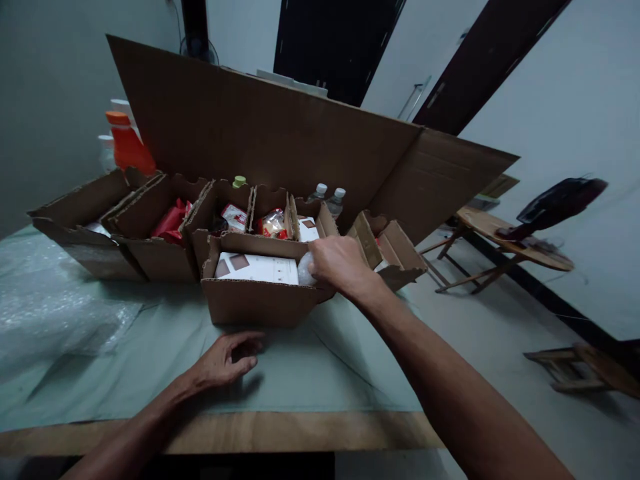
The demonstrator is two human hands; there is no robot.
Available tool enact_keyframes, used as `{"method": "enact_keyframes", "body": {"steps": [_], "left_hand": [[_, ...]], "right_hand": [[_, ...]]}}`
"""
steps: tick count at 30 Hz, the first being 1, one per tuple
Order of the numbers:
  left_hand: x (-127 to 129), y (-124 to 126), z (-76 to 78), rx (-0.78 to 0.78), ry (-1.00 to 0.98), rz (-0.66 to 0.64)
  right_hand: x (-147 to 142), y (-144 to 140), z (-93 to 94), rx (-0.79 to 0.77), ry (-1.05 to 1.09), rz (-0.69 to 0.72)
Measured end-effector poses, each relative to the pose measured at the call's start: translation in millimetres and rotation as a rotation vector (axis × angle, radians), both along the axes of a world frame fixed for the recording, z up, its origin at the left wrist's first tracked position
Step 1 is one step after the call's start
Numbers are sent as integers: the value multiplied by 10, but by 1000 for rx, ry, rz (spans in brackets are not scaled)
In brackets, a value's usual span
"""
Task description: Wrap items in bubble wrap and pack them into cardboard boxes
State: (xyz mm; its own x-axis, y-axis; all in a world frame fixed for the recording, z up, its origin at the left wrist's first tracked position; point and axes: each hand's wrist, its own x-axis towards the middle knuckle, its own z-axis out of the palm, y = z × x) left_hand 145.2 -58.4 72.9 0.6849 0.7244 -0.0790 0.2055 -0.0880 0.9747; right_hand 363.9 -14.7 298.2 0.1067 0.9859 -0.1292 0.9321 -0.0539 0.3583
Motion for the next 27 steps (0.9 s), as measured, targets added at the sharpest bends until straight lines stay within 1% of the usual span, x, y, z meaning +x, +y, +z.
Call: {"method": "enact_keyframes", "body": {"steps": [3,5,7,9,11,16,23,27], "left_hand": [[14,-11,-38,53,29,-8],[19,-13,-47,76,48,-10],[21,-14,-42,110,63,-19],[20,-15,-35,152,74,-34],[21,-19,-32,184,71,-38],[33,-21,-36,165,69,-39],[19,-13,-61,190,85,-23],[31,0,-73,183,92,-11]], "right_hand": [[-77,75,-103,-91,8,6],[-34,89,-124,-133,27,26],[54,80,-103,-165,79,68],[136,64,-66,-171,110,88],[164,60,-45,-167,85,100],[49,100,-87,-217,-53,183],[24,50,-88,-212,-18,255],[34,83,-164,-188,-11,276]]}}
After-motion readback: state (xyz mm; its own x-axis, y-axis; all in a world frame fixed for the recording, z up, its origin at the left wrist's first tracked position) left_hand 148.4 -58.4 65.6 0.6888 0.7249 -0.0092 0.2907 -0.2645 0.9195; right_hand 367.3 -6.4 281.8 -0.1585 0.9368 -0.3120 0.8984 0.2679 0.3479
